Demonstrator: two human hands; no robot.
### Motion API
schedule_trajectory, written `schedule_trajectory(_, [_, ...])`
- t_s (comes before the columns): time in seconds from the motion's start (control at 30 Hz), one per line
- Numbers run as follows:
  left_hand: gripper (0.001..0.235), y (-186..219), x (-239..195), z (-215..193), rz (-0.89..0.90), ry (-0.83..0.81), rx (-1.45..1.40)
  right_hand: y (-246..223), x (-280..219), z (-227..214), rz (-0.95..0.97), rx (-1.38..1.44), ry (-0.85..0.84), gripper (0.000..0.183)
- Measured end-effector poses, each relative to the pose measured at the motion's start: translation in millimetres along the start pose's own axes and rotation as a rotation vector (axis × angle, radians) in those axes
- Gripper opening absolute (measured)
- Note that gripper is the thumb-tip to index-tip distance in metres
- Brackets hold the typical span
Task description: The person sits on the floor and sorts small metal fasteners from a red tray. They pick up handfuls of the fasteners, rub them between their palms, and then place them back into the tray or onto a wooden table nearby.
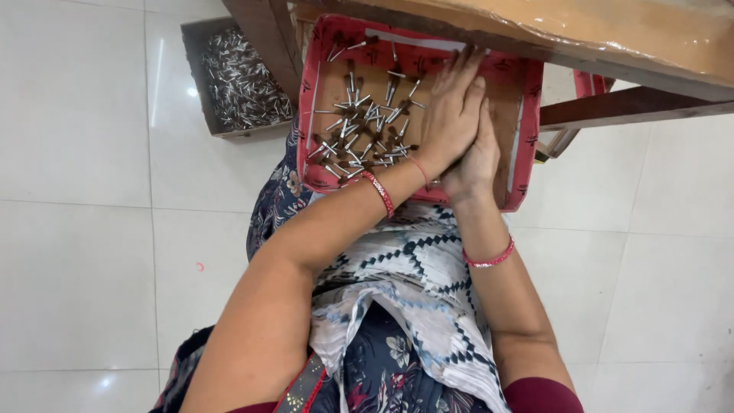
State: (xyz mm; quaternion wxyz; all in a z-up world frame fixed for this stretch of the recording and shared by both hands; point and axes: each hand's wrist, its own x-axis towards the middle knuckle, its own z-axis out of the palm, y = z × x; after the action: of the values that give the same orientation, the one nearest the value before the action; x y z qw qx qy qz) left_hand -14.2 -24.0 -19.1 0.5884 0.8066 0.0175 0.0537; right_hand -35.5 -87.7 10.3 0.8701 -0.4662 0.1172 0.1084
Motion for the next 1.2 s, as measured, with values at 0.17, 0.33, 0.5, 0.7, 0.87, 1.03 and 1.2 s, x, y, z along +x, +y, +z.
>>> schedule_trajectory(0.17, [0.059, 47, -24, -28, 0.000, -0.109, -0.125, 15, 29, -45, -0.093, 0.143, -0.273, 0.057])
schedule_trajectory(0.33, [0.060, -7, 19, -16, 0.030, 0.112, 0.042, 13, 22, -39, -0.079, 0.009, -0.198, 0.059])
schedule_trajectory(0.5, [0.062, 4, 2, -6, -0.176, -0.087, 0.029, 3, -3, 2, -0.051, -0.046, -0.017, 0.060])
schedule_trajectory(0.7, [0.061, 23, -1, -19, 0.013, -0.110, -0.099, 12, 23, -21, -0.115, 0.077, -0.291, 0.061])
schedule_trajectory(0.87, [0.056, 31, -33, 0, 0.152, -0.050, -0.092, 15, 33, -62, -0.227, -0.063, -0.349, 0.065])
schedule_trajectory(1.03, [0.058, 38, -8, -17, -0.033, -0.032, 0.003, 12, 19, -36, -0.060, 0.050, -0.235, 0.064])
schedule_trajectory(1.2, [0.056, 26, -3, -14, 0.024, -0.061, -0.101, 13, 15, -30, -0.177, -0.052, -0.280, 0.065])
